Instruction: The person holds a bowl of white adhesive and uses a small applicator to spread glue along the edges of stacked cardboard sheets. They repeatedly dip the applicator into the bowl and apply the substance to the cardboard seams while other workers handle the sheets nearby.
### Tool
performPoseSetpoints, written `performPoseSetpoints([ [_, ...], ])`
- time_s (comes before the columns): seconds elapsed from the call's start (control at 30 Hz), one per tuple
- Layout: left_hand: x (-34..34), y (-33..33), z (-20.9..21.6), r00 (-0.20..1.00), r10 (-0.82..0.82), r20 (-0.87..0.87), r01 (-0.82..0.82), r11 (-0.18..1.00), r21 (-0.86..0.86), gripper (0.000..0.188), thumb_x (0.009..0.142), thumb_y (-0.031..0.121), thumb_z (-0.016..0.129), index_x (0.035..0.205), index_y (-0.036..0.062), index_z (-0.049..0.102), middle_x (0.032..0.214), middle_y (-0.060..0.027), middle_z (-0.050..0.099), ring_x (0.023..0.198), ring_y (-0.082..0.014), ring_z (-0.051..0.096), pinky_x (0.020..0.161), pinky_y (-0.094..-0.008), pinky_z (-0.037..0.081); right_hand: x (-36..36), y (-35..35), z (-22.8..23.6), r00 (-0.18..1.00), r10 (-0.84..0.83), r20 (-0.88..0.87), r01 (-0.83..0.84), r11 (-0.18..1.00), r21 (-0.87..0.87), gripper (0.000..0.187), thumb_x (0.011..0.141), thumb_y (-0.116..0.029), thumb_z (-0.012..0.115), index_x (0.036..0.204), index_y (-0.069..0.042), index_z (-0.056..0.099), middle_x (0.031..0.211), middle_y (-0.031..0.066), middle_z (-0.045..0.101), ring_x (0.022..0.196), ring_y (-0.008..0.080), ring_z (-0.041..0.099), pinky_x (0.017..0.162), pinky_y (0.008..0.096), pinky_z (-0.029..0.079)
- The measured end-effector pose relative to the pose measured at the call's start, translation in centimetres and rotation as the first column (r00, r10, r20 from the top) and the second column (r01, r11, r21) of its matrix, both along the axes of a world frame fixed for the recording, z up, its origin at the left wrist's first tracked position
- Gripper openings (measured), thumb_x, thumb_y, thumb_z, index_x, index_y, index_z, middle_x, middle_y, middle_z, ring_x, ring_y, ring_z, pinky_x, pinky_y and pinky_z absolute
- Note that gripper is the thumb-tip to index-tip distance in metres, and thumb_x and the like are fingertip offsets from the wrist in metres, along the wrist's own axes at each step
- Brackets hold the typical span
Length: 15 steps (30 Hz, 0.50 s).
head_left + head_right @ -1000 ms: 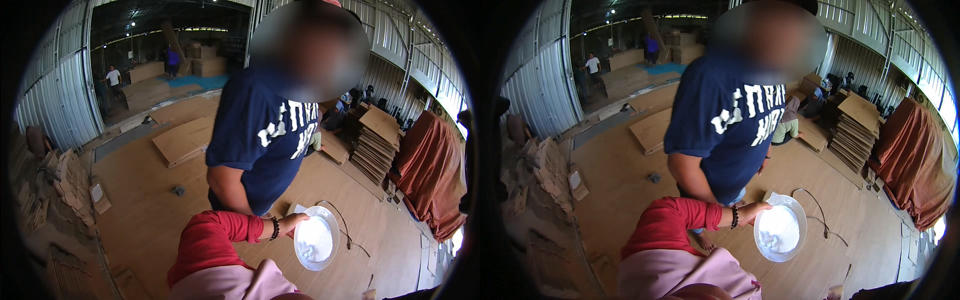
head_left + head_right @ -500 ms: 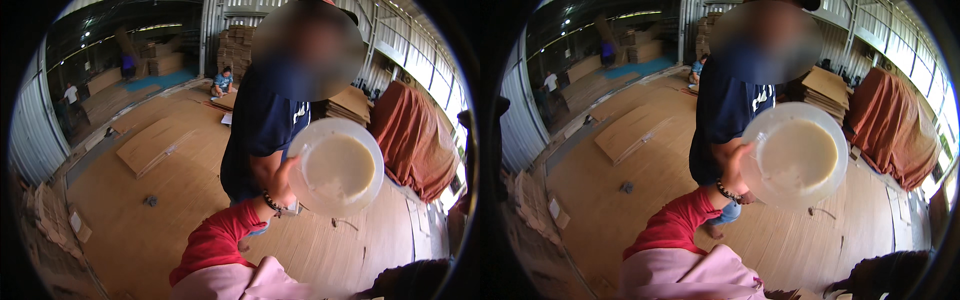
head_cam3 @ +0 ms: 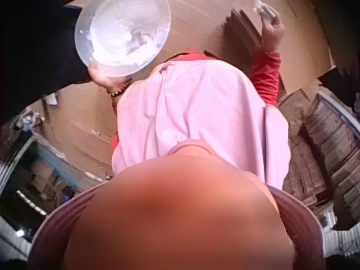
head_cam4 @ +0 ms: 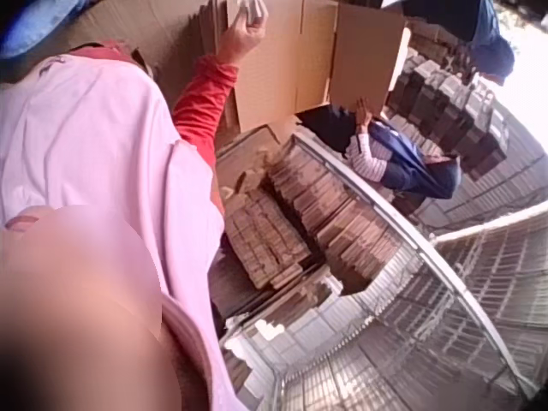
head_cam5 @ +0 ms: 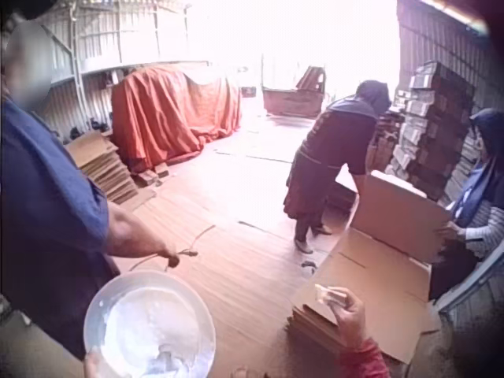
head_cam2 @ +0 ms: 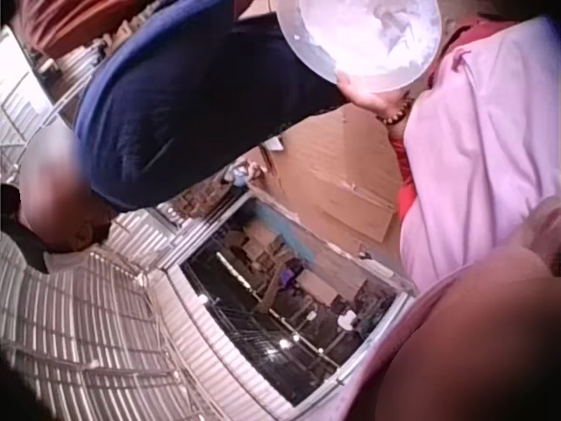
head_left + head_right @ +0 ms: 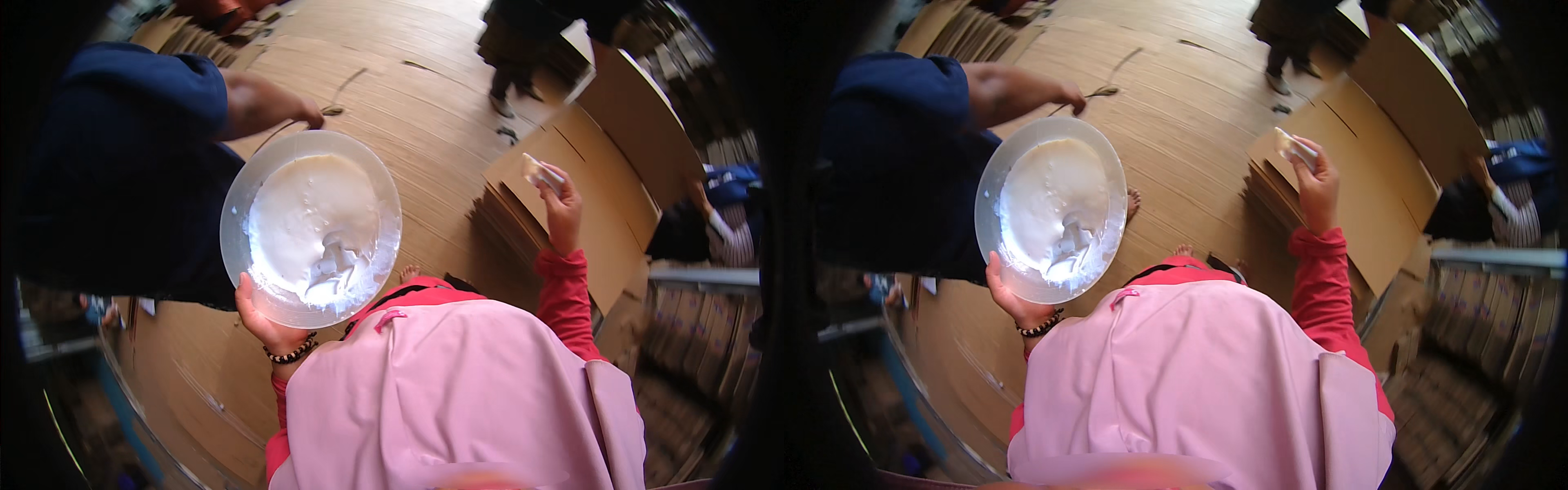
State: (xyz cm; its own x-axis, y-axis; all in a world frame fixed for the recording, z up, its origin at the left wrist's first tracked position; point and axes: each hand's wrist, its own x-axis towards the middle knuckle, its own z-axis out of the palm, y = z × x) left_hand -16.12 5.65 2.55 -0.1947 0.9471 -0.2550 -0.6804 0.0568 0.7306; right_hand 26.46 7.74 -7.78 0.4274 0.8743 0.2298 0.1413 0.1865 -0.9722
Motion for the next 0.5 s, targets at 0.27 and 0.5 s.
performPoseSetpoints([
  [0.27,4.0,2.1,-6.5,0.967,-0.24,0.087,0.253,0.951,-0.179,0.05,0.091,0.035,0.042,0.126,-0.0001,0.046,0.126,-0.0116,0.052,0.117,-0.0252,0.047,0.1,-0.0389,0.033,0.1,-8.8,-10.9,0.798,-0.313,0.516,0.468,0.86,-0.202,0.025,0.088,-0.011,0.056,0.112,-0.016,0.063,0.095,0.0162,0.066,0.08,0.026,0.065,0.07,0.0334,0.05],
  [0.5,3.5,3.3,-5.3,0.9,-0.431,0.066,0.432,0.862,-0.264,0.051,0.09,0.034,0.042,0.128,0.0002,0.043,0.129,-0.0131,0.05,0.12,-0.0256,0.045,0.102,-0.04,0.032,-0.5,-10.9,-11.0,0.54,-0.132,0.831,0.514,0.834,-0.202,0.03,0.083,-0.007,0.057,0.108,-0.02,0.065,0.095,0.0023,0.066,0.087,0.0255,0.059,0.076,0.0372,0.047],
])
